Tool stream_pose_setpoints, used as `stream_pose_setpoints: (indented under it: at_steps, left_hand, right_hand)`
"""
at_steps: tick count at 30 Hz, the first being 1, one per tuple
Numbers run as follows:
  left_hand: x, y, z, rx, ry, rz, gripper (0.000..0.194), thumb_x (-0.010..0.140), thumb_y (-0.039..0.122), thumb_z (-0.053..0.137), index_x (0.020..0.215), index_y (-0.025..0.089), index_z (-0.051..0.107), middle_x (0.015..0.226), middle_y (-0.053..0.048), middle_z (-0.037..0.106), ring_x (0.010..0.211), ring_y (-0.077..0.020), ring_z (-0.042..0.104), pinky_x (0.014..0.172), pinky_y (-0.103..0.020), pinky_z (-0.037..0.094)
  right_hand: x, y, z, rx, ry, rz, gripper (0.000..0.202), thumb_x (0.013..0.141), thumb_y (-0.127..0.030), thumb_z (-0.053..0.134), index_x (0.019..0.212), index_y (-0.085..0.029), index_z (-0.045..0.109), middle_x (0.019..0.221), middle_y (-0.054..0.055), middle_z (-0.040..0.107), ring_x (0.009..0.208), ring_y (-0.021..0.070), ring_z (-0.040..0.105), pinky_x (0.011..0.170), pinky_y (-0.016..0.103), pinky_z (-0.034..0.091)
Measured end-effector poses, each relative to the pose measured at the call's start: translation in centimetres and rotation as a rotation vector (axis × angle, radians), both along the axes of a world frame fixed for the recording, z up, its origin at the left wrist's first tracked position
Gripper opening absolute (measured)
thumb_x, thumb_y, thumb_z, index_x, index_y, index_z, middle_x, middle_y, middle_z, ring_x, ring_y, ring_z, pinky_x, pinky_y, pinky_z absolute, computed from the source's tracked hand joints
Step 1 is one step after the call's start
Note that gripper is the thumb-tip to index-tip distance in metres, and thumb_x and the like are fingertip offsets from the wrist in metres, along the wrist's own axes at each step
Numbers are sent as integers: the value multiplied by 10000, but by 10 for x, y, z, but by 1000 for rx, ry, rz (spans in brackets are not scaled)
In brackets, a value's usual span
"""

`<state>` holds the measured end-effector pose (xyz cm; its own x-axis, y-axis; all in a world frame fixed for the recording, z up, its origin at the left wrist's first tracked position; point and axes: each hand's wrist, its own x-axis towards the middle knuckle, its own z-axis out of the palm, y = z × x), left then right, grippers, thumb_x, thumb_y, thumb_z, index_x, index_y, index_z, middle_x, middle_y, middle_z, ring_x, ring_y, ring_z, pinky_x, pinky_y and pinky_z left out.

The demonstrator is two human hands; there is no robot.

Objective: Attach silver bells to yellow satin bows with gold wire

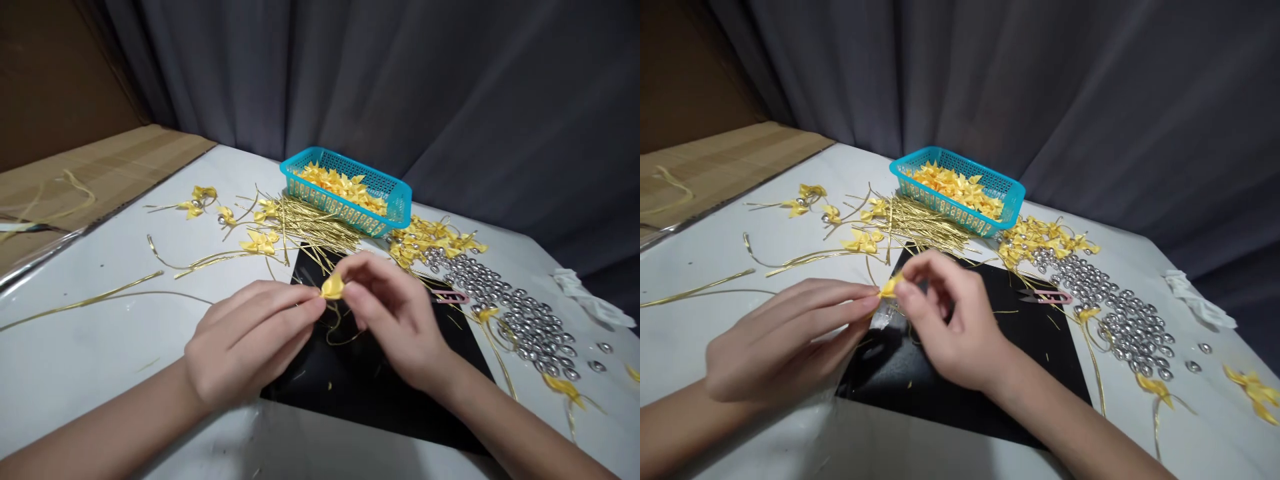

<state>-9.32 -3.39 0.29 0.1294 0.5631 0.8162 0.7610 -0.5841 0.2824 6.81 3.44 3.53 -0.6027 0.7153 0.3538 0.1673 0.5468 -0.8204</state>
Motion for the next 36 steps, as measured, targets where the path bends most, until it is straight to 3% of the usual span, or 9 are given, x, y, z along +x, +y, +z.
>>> stream_pose_setpoints:
  at_steps: [3,5,11,15,19,23,27,31,36]
  left_hand:
    - [0,1,3,-5,41,-31,150,858,95,516,890,149,652,803,-90,746,754,-143,692,685,-240,569]
    - [0,1,5,12,59,-53,154,853,75,513,874,129,656,776,-95,745,743,-132,691,688,-214,565]
    - [-9,-1,3,-5,206,-116,200,825,35,540,996,89,627,892,-91,737,898,-131,665,815,-203,535]
    - [-11,-4,0,-62,242,-129,260,827,13,526,1060,112,588,979,-63,720,967,-114,632,875,-188,504]
    - [-9,-7,7,-102,219,-194,247,855,42,493,1071,122,582,1018,-50,710,965,-105,628,873,-161,502]
    - [-12,-12,13,-241,138,-282,242,886,90,461,1100,127,568,1049,-47,699,918,-79,638,825,-112,508]
    - [-15,-14,9,-171,198,-230,319,827,28,520,1132,114,561,1083,-56,691,1005,-108,615,907,-152,482]
    - [-13,-15,5,-180,186,-209,305,843,40,508,1131,120,565,1070,-51,693,1028,-115,603,934,-160,464]
    - [1,-19,6,-244,-126,-243,245,939,189,372,1034,214,596,978,-12,699,829,-92,659,757,-124,527]
  right_hand:
    - [2,6,10,35,49,-27,118,842,-222,543,923,-148,585,895,50,616,666,82,536,559,187,436]
    - [1,6,14,31,17,60,56,829,-173,565,809,-144,608,840,41,623,760,102,566,645,204,460]
    - [-3,1,13,-193,-10,78,67,820,-167,591,767,-127,600,744,15,598,680,75,554,602,170,458]
    - [-3,-1,10,-72,46,79,77,824,-116,578,748,-126,589,764,22,588,735,81,557,676,186,461]
    - [-3,-10,11,50,120,21,97,834,-90,537,750,-137,552,785,30,559,775,97,544,719,220,463]
    - [-5,-18,15,54,182,-59,123,832,-70,517,745,-153,543,774,14,554,749,81,544,671,193,461]
    - [-7,-15,9,-19,134,12,93,846,-130,531,763,-143,572,753,23,600,707,81,577,630,178,481]
    - [-8,-10,1,177,112,42,125,846,-84,515,748,-124,583,732,44,614,719,99,585,668,209,494]
    - [-6,-18,2,410,137,-8,137,825,-29,494,769,-139,552,733,37,593,734,103,563,683,229,484]
